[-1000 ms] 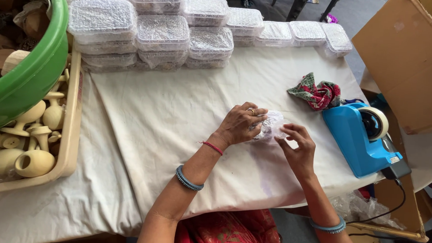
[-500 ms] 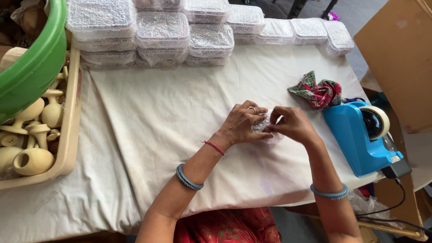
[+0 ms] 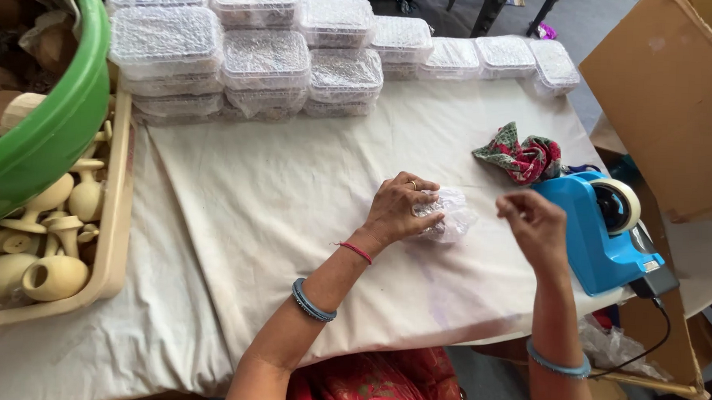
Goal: The person wraps a small plastic container with bubble wrap on a table covered with a white cloth. They use a blue tape dispenser to secure the bubble wrap, then place the wrapped container on a stack of similar items. The person also wipes the table surface with a cloth.
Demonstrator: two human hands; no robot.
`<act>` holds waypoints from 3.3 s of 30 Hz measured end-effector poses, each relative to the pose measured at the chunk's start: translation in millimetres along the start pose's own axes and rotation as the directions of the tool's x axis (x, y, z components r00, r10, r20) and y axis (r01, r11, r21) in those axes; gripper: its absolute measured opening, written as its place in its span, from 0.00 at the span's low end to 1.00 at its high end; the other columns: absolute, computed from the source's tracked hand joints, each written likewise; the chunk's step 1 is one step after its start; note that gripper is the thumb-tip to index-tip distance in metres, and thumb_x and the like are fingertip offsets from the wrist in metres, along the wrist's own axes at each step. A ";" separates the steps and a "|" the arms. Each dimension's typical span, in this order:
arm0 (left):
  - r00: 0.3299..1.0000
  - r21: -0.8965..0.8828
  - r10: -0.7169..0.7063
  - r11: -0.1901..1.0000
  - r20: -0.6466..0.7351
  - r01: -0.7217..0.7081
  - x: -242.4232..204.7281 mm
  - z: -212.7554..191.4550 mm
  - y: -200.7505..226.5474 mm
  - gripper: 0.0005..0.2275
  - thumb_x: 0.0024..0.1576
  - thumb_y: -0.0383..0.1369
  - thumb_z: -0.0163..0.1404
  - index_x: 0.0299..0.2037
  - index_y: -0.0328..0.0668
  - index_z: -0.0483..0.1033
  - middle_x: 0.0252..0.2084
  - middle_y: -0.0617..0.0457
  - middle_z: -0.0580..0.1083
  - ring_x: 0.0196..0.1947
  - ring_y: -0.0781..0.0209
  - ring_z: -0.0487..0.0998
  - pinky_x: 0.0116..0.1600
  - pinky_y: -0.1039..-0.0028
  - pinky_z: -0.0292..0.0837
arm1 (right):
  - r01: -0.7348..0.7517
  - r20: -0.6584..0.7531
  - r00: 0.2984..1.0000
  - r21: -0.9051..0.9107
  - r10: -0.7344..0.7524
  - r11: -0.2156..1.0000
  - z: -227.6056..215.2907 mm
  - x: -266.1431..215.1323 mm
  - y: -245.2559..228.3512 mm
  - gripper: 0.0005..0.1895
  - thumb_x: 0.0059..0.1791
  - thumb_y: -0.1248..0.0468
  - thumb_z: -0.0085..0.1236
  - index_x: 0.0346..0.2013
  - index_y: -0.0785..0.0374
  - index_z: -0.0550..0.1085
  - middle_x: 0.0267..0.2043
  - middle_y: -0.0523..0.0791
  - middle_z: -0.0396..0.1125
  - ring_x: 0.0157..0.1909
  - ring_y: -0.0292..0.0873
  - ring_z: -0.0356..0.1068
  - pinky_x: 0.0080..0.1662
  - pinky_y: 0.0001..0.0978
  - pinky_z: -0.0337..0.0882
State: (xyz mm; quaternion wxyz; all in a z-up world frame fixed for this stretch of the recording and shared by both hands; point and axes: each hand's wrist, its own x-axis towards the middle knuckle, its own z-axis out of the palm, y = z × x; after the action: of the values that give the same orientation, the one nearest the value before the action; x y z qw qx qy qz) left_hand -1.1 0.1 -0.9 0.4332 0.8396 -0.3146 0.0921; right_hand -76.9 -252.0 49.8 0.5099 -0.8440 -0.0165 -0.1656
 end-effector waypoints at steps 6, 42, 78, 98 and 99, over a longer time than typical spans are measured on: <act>1.000 0.013 -0.001 1.000 0.009 0.001 0.0 -0.4 0.9 0.14 0.49 0.46 0.63 0.40 0.50 0.86 0.53 0.65 0.80 0.58 0.65 0.72 0.64 0.66 0.66 | 0.024 0.077 0.997 -0.223 -0.007 0.974 24.5 -20.2 1.3 0.13 0.46 0.63 0.69 0.43 0.64 0.81 0.43 0.42 0.73 0.41 0.33 0.74 0.33 0.25 0.73; 0.999 0.016 0.026 1.000 -0.025 -0.025 -1.1 2.0 -2.2 0.11 0.51 0.41 0.61 0.41 0.51 0.86 0.53 0.65 0.79 0.57 0.65 0.72 0.62 0.66 0.66 | 0.472 0.134 0.877 -0.419 -0.461 0.775 59.1 -27.3 -14.7 0.20 0.44 0.66 0.70 0.50 0.59 0.80 0.46 0.45 0.76 0.48 0.48 0.74 0.49 0.39 0.75; 0.996 0.040 -0.085 0.996 0.004 0.085 3.9 7.3 -1.3 0.09 0.51 0.42 0.61 0.37 0.51 0.85 0.53 0.68 0.78 0.56 0.64 0.70 0.66 0.67 0.63 | -0.265 -0.023 0.963 0.068 0.267 0.962 28.5 -9.2 28.5 0.16 0.50 0.58 0.63 0.49 0.61 0.77 0.42 0.40 0.73 0.39 0.33 0.69 0.35 0.26 0.69; 0.999 0.020 -0.044 0.999 -0.013 0.044 2.8 2.8 -3.2 0.11 0.51 0.43 0.62 0.38 0.50 0.84 0.52 0.67 0.79 0.56 0.65 0.71 0.64 0.66 0.64 | 0.066 0.184 0.982 -0.135 -0.041 0.989 37.2 -1.3 20.2 0.10 0.48 0.65 0.66 0.44 0.59 0.83 0.40 0.42 0.72 0.36 0.38 0.70 0.35 0.29 0.72; 0.999 0.014 -0.039 0.999 -0.017 0.039 2.8 2.0 -3.0 0.11 0.51 0.43 0.62 0.39 0.50 0.84 0.52 0.66 0.79 0.56 0.65 0.72 0.63 0.66 0.64 | 0.076 0.188 0.981 -0.189 -0.040 0.979 38.6 0.3 14.9 0.09 0.46 0.66 0.67 0.41 0.61 0.83 0.39 0.43 0.72 0.32 0.38 0.67 0.31 0.30 0.70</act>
State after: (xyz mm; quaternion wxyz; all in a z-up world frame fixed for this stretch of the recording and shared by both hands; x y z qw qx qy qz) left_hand 2.7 -1.4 -2.8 0.4313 0.8479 -0.2939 0.0929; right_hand -63.6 -225.8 20.8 0.4156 -0.9008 -0.0719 -0.1028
